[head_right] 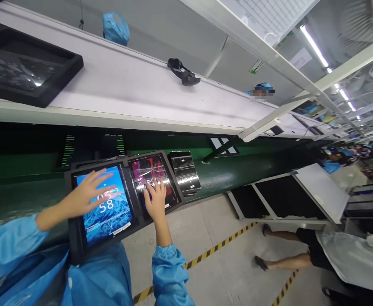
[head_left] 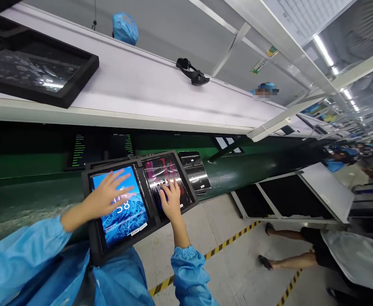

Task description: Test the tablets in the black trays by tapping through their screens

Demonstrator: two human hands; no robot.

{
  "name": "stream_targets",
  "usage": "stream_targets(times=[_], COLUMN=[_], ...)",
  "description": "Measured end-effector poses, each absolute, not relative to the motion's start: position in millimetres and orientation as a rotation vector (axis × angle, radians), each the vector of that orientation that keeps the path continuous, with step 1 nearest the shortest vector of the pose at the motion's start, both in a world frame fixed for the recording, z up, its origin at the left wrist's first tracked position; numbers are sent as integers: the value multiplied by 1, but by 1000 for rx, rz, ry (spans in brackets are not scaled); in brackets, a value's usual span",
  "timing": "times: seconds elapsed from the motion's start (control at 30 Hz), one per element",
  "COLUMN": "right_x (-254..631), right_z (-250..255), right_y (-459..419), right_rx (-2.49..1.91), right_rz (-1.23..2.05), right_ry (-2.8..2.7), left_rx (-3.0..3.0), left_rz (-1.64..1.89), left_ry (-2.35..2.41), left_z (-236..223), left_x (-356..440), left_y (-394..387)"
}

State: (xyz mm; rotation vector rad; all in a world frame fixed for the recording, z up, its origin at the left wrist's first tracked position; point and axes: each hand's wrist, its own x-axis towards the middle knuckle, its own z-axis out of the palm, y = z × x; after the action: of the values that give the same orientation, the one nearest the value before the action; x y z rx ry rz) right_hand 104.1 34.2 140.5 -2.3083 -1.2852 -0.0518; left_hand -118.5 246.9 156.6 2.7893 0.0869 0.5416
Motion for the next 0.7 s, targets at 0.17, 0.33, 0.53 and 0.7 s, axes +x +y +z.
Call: stream_targets(times=[0.17, 0.33, 0.53, 0.7], right_x=[107, 110, 104, 109], right_z=[140, 143, 139, 146], right_y=[36, 36, 32, 27], right_rx=[-2322, -2331, -2378, -2457], right_rz=[-67, -101, -87, -1], right_ry=[-1271, -1261, -1294, -1421], left_rx=[2884, 2769, 2650, 2445], left_rz=[486, 804, 799, 692], left_ry=[-227, 855, 883, 964], left_z=[113, 128, 125, 73], left_x=[-162, -185, -219, -234], left_y=[238, 307, 290, 237])
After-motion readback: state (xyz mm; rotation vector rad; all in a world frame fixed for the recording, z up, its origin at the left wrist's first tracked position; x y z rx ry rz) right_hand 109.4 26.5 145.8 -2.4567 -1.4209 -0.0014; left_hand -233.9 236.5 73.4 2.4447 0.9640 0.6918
